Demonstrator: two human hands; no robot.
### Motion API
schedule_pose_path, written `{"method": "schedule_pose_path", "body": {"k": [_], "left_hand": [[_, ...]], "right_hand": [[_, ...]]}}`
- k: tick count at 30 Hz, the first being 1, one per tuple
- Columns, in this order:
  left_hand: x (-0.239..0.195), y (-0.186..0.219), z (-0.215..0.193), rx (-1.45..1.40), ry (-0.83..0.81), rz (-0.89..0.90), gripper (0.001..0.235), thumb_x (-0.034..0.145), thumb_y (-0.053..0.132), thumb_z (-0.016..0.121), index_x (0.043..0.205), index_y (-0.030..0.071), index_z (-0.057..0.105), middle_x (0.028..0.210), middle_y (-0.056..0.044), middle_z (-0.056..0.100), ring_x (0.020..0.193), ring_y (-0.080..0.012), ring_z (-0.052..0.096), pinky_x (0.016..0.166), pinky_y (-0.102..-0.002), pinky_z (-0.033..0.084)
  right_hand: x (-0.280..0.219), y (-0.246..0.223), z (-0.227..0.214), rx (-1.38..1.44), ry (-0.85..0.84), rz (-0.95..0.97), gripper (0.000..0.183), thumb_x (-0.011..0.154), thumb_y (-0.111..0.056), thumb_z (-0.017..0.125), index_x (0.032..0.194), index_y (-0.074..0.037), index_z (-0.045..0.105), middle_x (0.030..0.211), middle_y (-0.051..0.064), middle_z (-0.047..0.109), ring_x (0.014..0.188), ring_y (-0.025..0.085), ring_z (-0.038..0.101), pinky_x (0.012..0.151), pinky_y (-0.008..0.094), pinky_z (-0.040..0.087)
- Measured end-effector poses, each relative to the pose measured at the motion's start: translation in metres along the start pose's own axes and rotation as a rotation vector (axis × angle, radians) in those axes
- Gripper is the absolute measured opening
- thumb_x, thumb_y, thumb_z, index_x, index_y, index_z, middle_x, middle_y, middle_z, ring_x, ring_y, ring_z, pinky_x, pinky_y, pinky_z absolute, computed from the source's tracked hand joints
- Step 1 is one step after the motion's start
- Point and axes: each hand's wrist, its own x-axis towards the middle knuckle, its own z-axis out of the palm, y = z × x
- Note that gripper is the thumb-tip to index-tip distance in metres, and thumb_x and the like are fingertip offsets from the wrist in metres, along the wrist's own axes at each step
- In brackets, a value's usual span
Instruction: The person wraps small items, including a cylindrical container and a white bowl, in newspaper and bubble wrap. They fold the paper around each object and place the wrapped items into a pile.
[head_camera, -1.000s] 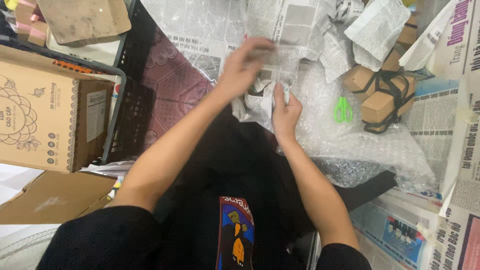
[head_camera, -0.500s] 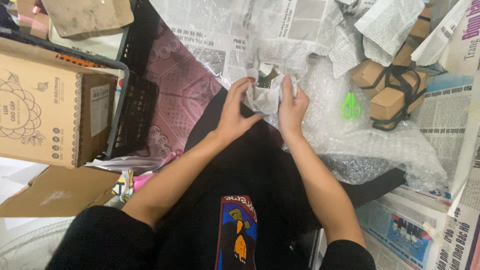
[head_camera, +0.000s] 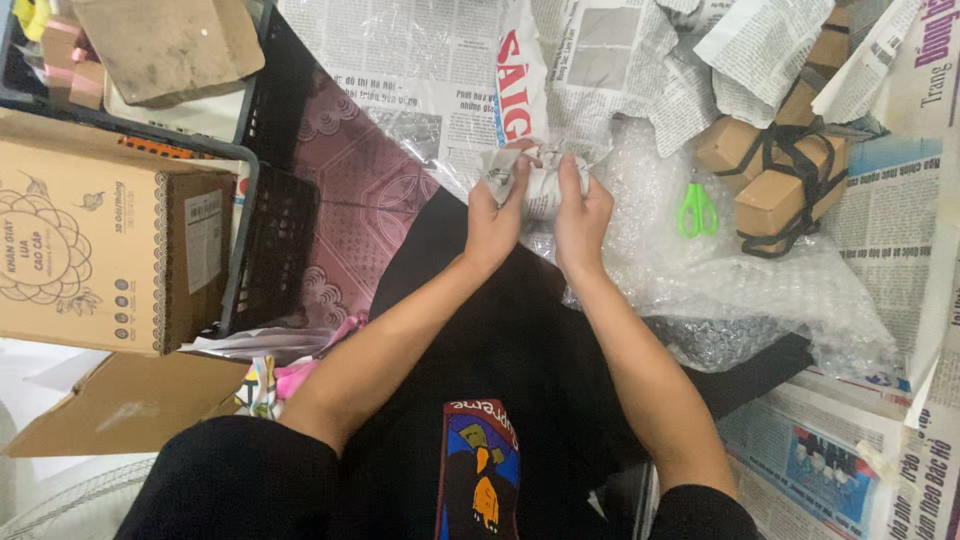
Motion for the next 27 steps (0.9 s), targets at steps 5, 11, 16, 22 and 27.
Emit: {"method": "schedule_pose_path", "body": {"k": [5, 11, 16, 22, 27], "left_hand": [[0.01, 0.022, -0.007, 0.016, -0.094, 0.096, 0.021, 0.109, 0.007, 0.053, 0.126, 0.001, 0.063, 0.121, -0.013, 0.069, 0.116, -0.0215, 0.066, 0.105, -0.034, 0.05], [0.025, 0.057, -0.017, 0.534, -0.292, 0.321, 0.05, 0.08, -0.005, 0.058, 0.129, 0.004, 0.061, 0.111, -0.019, 0.057, 0.106, -0.0397, 0.057, 0.092, -0.048, 0.048], [0.036, 0.064, -0.01, 0.736, -0.328, 0.324, 0.043, 0.083, 0.005, 0.066, 0.126, 0.006, 0.061, 0.108, -0.019, 0.055, 0.102, -0.0399, 0.057, 0.086, -0.05, 0.048], [0.051, 0.036, 0.001, 0.906, -0.368, 0.297, 0.038, 0.093, 0.025, 0.061, 0.127, 0.01, 0.06, 0.115, -0.022, 0.058, 0.106, -0.042, 0.059, 0.089, -0.053, 0.049], [0.077, 0.014, 0.02, 1.071, -0.434, 0.085, 0.047, 0.101, 0.041, 0.052, 0.132, 0.006, 0.049, 0.12, -0.028, 0.054, 0.111, -0.0479, 0.058, 0.092, -0.063, 0.043]], "right_hand": [[0.0, 0.005, -0.003, -0.084, -0.042, -0.062, 0.035, 0.106, -0.028, 0.059, 0.105, 0.004, 0.074, 0.095, 0.005, 0.074, 0.084, 0.007, 0.062, 0.075, 0.026, 0.051], [0.002, 0.008, -0.006, -0.149, -0.055, -0.058, 0.038, 0.108, -0.03, 0.06, 0.098, 0.005, 0.074, 0.084, 0.002, 0.067, 0.076, 0.007, 0.054, 0.066, 0.027, 0.045], [0.006, 0.005, -0.006, -0.205, -0.039, -0.069, 0.04, 0.108, -0.031, 0.059, 0.095, 0.004, 0.073, 0.077, -0.001, 0.065, 0.072, 0.005, 0.053, 0.063, 0.026, 0.044], [0.006, 0.026, -0.01, -0.258, -0.006, -0.153, 0.038, 0.108, -0.03, 0.056, 0.096, 0.002, 0.071, 0.072, -0.003, 0.061, 0.071, 0.004, 0.05, 0.063, 0.025, 0.045], [0.012, 0.035, -0.012, -0.223, 0.009, -0.053, 0.042, 0.111, -0.029, 0.055, 0.092, 0.005, 0.071, 0.071, -0.001, 0.052, 0.07, 0.009, 0.044, 0.064, 0.028, 0.038]]}}
